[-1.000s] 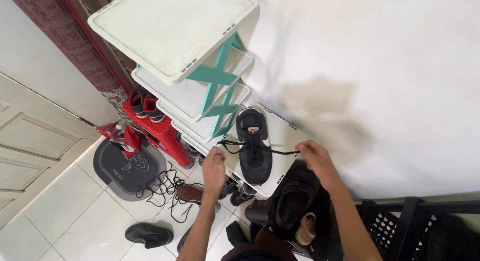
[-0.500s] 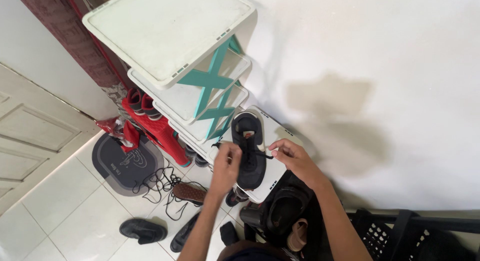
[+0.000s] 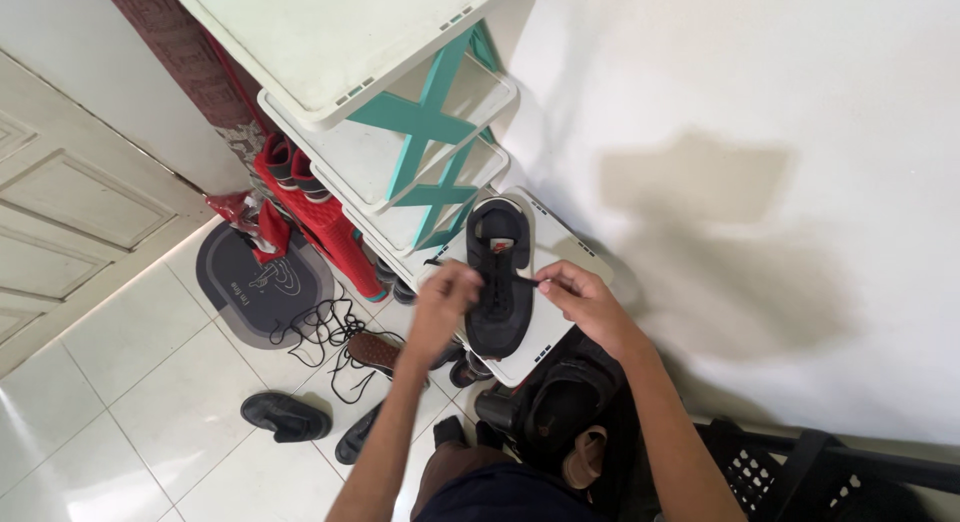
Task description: The person threads a black shoelace through the eyelets of a black sneaker placed on a white plastic shelf. They pull the lace through multiple eyelets, adjust the tension, and continue lacing the shoe from the bottom upward.
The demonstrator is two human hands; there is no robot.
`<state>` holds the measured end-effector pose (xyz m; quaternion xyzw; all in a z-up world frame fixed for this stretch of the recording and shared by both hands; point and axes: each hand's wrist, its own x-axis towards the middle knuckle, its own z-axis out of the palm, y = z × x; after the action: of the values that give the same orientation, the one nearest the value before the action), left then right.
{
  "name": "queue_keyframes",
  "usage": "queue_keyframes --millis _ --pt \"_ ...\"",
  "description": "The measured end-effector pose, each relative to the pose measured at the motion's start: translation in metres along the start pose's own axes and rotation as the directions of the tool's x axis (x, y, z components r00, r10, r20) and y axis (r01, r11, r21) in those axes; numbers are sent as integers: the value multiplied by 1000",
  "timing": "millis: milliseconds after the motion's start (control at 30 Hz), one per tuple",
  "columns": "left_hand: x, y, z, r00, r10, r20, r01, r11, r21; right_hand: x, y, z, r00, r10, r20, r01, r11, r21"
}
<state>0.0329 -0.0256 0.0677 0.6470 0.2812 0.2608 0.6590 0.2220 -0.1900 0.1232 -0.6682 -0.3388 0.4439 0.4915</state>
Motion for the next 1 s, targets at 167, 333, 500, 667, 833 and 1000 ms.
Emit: queue_keyframes --millis 167,333,500,667,833,1000 --pt "-1 9 -31 984 95 -149 -77 989 125 7 16 -10 997 20 -68 -21 1000 -21" --pt "-5 28 -14 931 297 -211 -266 950 165 23 25 6 996 -52 -72 49 998 -44" --pt "0 53 16 858 379 -348 -286 913 290 31 24 19 986 -141 -87 137 989 -50" --pt "8 71 10 824 544 -159 -344 703 623 37 17 24 981 21 -192 -23 1000 -9" --pt "13 71 -6 866 488 -109 -296 675 676 47 21 26 979 -25 -201 29 999 19" --pt "15 58 -26 864 474 -171 -237 681 693 61 44 26 925 -22 -381 59 994 87"
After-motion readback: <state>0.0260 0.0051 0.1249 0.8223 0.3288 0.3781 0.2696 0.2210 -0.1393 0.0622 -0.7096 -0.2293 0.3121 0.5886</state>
